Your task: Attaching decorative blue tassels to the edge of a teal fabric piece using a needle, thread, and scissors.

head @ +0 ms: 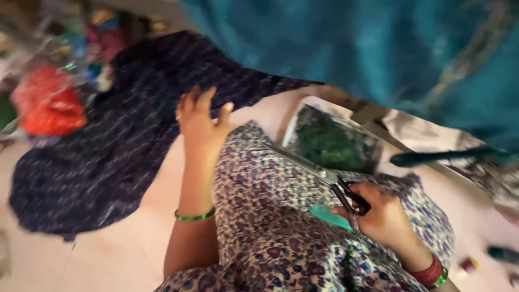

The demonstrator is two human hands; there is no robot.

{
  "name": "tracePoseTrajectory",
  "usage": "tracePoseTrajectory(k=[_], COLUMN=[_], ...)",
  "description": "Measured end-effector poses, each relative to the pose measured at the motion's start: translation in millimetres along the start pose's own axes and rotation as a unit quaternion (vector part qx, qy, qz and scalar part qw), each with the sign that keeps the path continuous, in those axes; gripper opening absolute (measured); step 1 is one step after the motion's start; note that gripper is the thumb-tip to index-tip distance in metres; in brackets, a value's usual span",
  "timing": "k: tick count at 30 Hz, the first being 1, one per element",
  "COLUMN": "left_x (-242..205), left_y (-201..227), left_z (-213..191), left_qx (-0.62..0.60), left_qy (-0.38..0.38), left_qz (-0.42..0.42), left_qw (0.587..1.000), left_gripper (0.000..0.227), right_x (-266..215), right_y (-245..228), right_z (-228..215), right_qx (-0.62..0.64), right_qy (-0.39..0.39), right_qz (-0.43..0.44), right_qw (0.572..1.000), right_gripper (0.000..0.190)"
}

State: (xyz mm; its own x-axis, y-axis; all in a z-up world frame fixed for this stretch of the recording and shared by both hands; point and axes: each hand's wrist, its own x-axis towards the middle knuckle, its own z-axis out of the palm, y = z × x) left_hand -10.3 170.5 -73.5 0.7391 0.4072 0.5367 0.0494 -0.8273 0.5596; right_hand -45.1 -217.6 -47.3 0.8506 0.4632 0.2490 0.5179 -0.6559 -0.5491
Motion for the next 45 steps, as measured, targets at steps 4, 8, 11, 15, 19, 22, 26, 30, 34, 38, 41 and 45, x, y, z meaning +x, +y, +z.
tracePoseTrajectory(k=[4,8,11,15,19,22,26,30,34,38,41,45], left_x=[-3.9,-13.0,-17.5,-48.8,-65.9,-67.1,-67.9,-73.1,-75.8,-78.5,-87.8,-106.3], left_y=[21.9,75.9,175.4,249.3,298.6,318.7,327.3,322.3,326.4,328.5,321.6,315.6], left_z=[22.4,59.5,64.8,118.6,139.1,132.6,127.1,136.6,132.2,130.6,143.1,146.5], left_qx=[-0.017,-0.273,-0.455,-0.5,-0.668,-0.72,-0.449,-0.417,-0.517,-0.534,-0.431,-0.537], left_qy=[-0.061,-0.197,-0.31,-0.342,-0.389,-0.388,-0.444,-0.333,-0.275,-0.371,-0.433,-0.331], left_qz=[0.029,0.006,0.01,0.05,-0.019,-0.071,-0.132,0.043,0.145,0.061,-0.021,0.054], left_qw=[0.998,0.942,0.835,0.794,0.634,0.572,0.764,0.845,0.797,0.757,0.791,0.774], left_gripper=[0.04,0.033,0.043,0.055,0.042,0.043,0.033,0.03,0.029,0.029,0.027,0.023], right_x=[-54.5,-106.2,-150.0,-204.4,-244.2,-243.4,-213.2,-156.7,-87.2,-48.2,-33.4,-8.9], right_y=[37.7,59.8,86.0,126.4,163.2,159.1,144.4,128.7,93.1,94.6,112.9,103.2], right_z=[-22.2,-49.6,-52.4,-38.7,-24.4,-28.0,-48.9,-69.1,-90.5,-88.9,-81.6,-85.4], right_qx=[0.013,-0.026,-0.086,-0.125,-0.071,-0.015,-0.032,-0.094,-0.014,0.183,0.399,0.575], right_qy=[-0.038,-0.04,-0.094,-0.142,-0.085,-0.085,-0.164,-0.105,0.087,0.211,0.243,0.246], right_qz=[0.158,0.214,0.315,0.39,0.308,0.257,0.335,0.273,0.149,0.141,0.154,0.156], right_qw=[0.987,0.976,0.941,0.901,0.945,0.963,0.927,0.952,0.985,0.95,0.871,0.765], right_gripper=[0.05,0.049,0.054,0.054,0.061,0.063,0.05,0.056,0.037,0.03,0.031,0.032])
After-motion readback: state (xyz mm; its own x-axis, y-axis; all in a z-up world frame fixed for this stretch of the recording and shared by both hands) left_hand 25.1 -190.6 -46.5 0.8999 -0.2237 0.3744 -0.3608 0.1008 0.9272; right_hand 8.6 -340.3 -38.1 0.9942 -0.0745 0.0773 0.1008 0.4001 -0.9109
